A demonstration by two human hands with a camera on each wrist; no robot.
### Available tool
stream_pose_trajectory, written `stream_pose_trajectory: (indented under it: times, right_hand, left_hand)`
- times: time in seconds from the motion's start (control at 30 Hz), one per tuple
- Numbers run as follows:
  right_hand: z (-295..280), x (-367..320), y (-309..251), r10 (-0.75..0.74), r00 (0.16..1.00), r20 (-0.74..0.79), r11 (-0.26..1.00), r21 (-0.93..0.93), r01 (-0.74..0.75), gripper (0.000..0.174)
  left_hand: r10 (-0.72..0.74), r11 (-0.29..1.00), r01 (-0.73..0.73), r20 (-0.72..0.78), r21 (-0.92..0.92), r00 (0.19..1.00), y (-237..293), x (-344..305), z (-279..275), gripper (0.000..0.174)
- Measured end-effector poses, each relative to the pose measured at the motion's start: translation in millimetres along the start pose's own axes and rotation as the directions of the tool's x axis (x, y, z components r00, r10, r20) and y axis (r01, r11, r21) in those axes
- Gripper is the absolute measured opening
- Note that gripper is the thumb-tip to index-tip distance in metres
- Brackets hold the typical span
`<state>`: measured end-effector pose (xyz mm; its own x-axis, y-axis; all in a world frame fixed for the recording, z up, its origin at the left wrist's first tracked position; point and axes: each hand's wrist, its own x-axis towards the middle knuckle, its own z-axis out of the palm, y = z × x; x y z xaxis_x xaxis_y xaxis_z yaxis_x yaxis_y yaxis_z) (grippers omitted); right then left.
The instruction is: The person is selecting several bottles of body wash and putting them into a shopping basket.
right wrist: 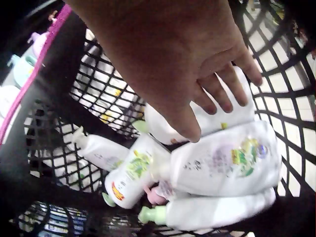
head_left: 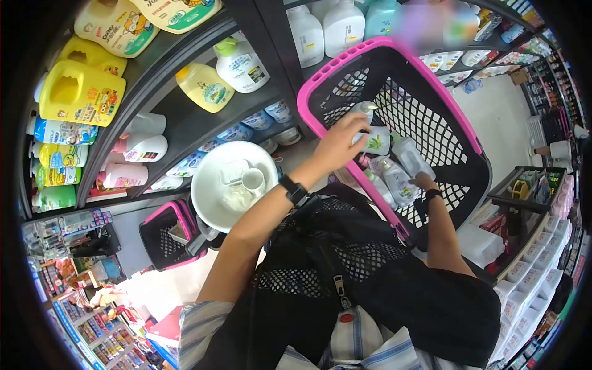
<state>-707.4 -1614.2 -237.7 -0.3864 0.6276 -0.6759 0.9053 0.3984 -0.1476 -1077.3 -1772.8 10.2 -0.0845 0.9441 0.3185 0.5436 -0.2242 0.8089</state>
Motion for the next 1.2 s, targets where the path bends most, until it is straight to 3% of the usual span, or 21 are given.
stream_pose_trajectory:
  times: [0.07, 0.13, 0.17, 0.27, 0.37, 0.5, 0.6, 0.67, 0.7, 0.73, 0.87, 0.93, 1.0, 1.07, 1.17, 1.2]
  right_hand:
    - [10.7, 3.2, -13.7, 0.030, 0.997, 0.077, 0.997, 0.075, -0.036, 0.074]
    - [21.4, -0.1, -30.8, -0.013, 0.996, -0.090, 0.968, 0.250, 0.035, 0.085]
    - [24.5, 2.3, -35.6, -0.027, 0.997, -0.072, 0.968, 0.248, 0.045, 0.085]
    - [33.2, 19.6, -46.5, -0.036, 0.998, -0.059, 0.985, 0.168, 0.045, 0.092]
    - [34.1, 25.5, -59.1, 0.160, 0.987, 0.013, 0.983, 0.090, -0.161, 0.106]
    - [13.7, 12.7, -88.5, 0.289, 0.957, 0.019, 0.956, -0.064, -0.287, 0.111]
    - [14.2, 15.9, -80.8, 0.185, 0.983, 0.001, 0.974, -0.134, -0.184, 0.110]
    - [19.5, 16.1, -68.7, 0.097, 0.994, 0.041, 0.992, 0.072, -0.100, 0.110]
    - [12.6, 4.3, -69.1, 0.024, 1.000, -0.016, 0.996, 0.082, -0.023, 0.107]
    - [9.4, -1.4, -67.5, -0.056, 0.996, -0.068, 0.990, 0.125, 0.064, 0.097]
    - [-27.7, -29.9, -80.2, -0.077, 0.976, -0.201, 0.968, 0.220, 0.122, 0.074]
    - [-53.5, -48.7, -88.8, -0.114, 0.956, -0.270, 0.888, 0.403, 0.220, 0.065]
    - [-76.5, -58.4, -96.4, -0.220, 0.943, -0.248, 0.623, 0.708, 0.332, 0.055]
    - [-104.9, -69.2, -107.6, -0.208, 0.953, -0.219, 0.492, 0.819, 0.296, 0.047]
    - [-161.6, -107.3, -146.0, -0.320, 0.808, -0.494, 0.362, 0.725, 0.586, 0.051]
    - [-178.7, -129.1, -164.2, -0.241, 0.799, -0.550, 0.363, 0.713, 0.600, 0.061]
  left_hand:
    - [-0.108, 0.932, 0.076, 0.071, 0.355, 0.992, -13.1, -4.1, 22.2, 0.015]
    - [-0.113, 0.909, 0.088, 0.037, 0.407, 0.993, -16.6, -3.3, 27.3, 0.013]
    - [-0.095, 0.886, 0.081, 0.009, 0.457, 0.995, -17.5, -3.8, 28.8, 0.011]
    - [-0.114, 0.870, 0.085, 0.030, 0.485, 0.993, -17.3, -2.5, 27.7, 0.010]
    - [-0.139, 0.860, 0.114, 0.014, 0.498, 0.990, -15.3, -1.9, 28.3, 0.011]
    - [-0.131, 0.866, 0.112, 0.003, 0.488, 0.991, -15.1, -3.0, 28.2, 0.012]
    - [-0.145, 0.857, 0.121, 0.008, 0.500, 0.989, -14.4, -3.0, 28.0, 0.012]
    - [-0.147, 0.859, 0.130, -0.004, 0.496, 0.989, -14.6, -3.0, 28.0, 0.012]
    - [-0.152, 0.862, 0.135, -0.005, 0.488, 0.988, -14.5, -3.9, 28.1, 0.013]
    - [-0.151, 0.859, 0.142, -0.021, 0.491, 0.988, -14.2, -4.5, 28.0, 0.013]
    - [-0.125, 0.887, 0.116, -0.010, 0.446, 0.992, -18.4, -6.4, 28.2, 0.015]
    - [-0.093, 0.928, 0.095, -0.023, 0.361, 0.995, -16.9, -9.0, 25.5, 0.017]
    - [-0.038, 0.980, 0.046, -0.047, 0.194, 0.998, -15.0, -11.9, 18.1, 0.018]
    - [-0.061, 0.998, 0.057, -0.140, -0.033, 0.988, -4.0, -14.6, 9.7, 0.020]
    - [-0.201, 0.967, 0.172, -0.150, -0.187, 0.968, 24.3, -23.2, -17.9, 0.039]
    - [-0.222, 0.960, 0.194, -0.124, -0.204, 0.967, 33.1, -27.4, -28.4, 0.050]
